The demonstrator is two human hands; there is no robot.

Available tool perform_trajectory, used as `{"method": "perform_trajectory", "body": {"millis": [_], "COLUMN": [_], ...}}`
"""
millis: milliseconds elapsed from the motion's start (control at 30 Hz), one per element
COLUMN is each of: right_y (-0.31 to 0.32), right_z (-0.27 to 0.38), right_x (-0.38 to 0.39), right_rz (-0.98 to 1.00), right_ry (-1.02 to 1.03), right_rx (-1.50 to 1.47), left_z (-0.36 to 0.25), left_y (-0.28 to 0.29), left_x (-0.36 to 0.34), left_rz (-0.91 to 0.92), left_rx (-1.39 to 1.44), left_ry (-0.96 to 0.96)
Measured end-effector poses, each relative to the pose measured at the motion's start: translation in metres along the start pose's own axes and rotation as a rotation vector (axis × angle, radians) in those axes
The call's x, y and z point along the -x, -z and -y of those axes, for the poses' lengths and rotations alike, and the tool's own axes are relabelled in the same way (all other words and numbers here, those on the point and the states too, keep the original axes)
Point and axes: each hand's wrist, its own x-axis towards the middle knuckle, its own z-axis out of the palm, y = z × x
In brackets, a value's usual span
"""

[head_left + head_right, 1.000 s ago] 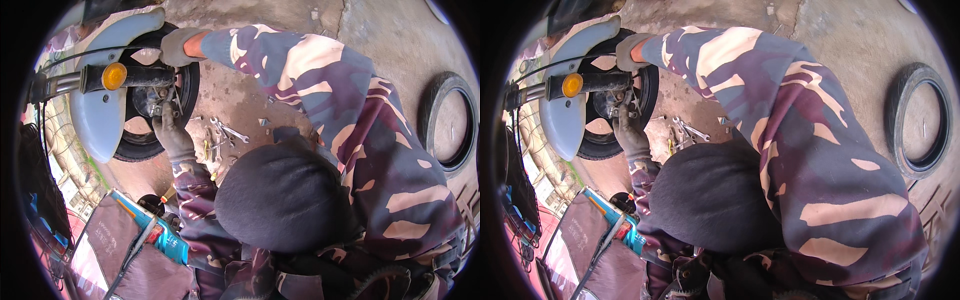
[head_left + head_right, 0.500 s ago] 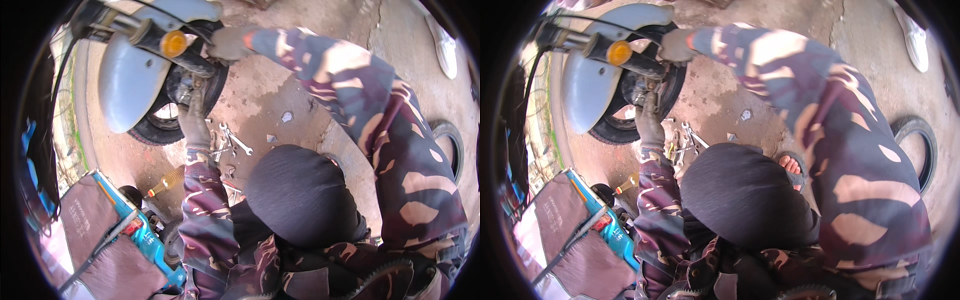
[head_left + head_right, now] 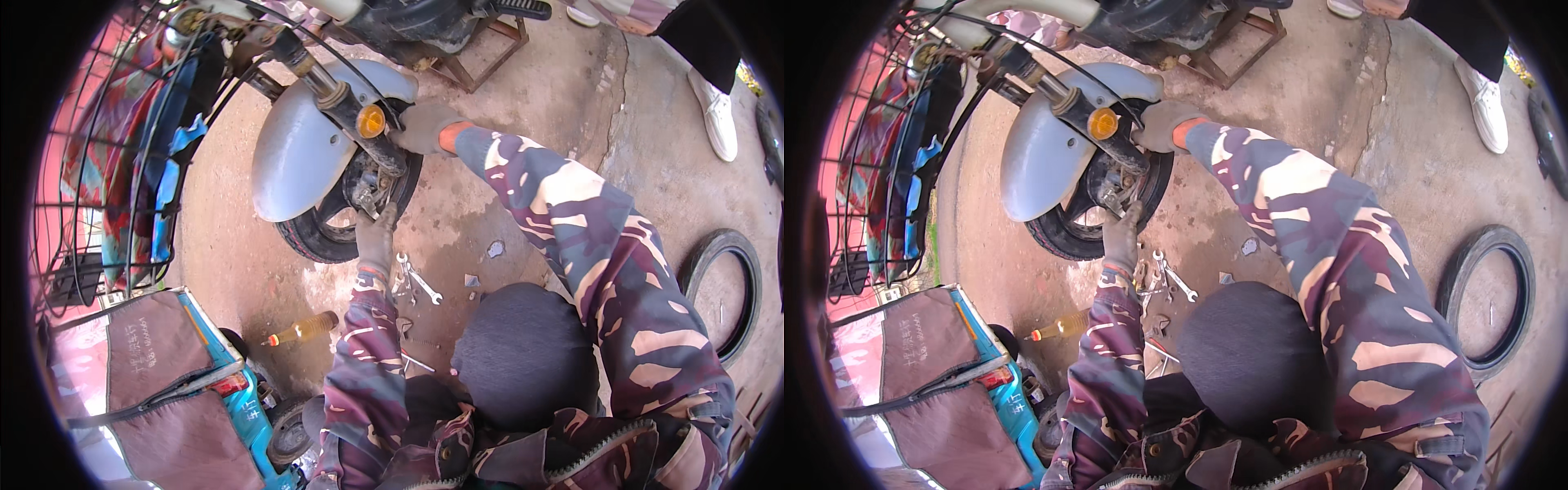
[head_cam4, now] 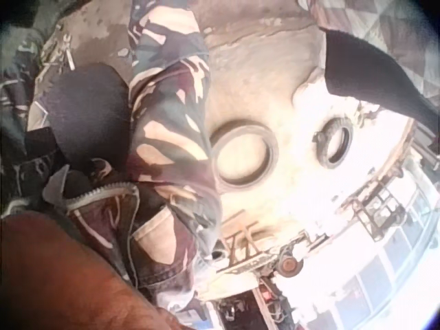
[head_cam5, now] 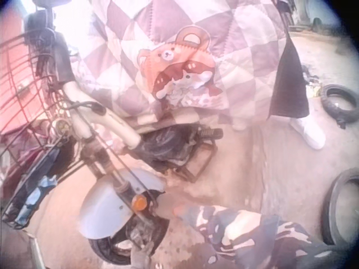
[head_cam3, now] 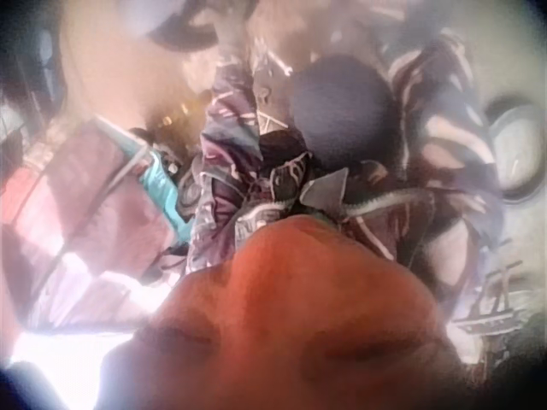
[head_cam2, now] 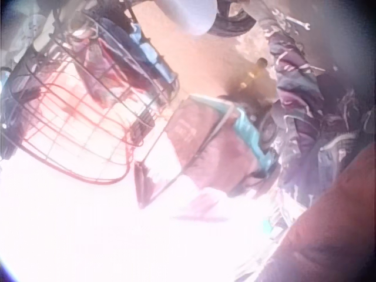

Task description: The person works on the front wheel of a scooter, using a wrench to loosen and tighten bolts, then applies liquid from a bottle to the tire valve and checks the wheel. Tools and spare tires are visible on the ground.

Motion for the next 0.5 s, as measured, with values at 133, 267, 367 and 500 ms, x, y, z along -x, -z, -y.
{"method": "perform_trajectory", "body": {"millis": [133,267,367,500], "right_y": [0.022,0.026,0.021,0.016], "right_z": [0.013,0.018,0.013,0.01], "right_x": [-0.002,-0.007,0.0,0.02], "right_rz": [-0.137,-0.09,-0.087,-0.141], "right_ry": [-0.002,0.042,0.016,0.035], "right_rx": [0.055,0.25,0.24,0.272], "left_z": [-0.012,-0.017,-0.015,-0.021], "left_y": [-0.006,-0.007,-0.008,-0.004], "left_x": [0.013,0.021,0.022,0.02], "left_rz": [-0.047,-0.044,-0.028,-0.014], "left_rx": [0.42,0.577,0.616,0.647], "left_ry": [0.329,0.428,0.425,0.457]}}
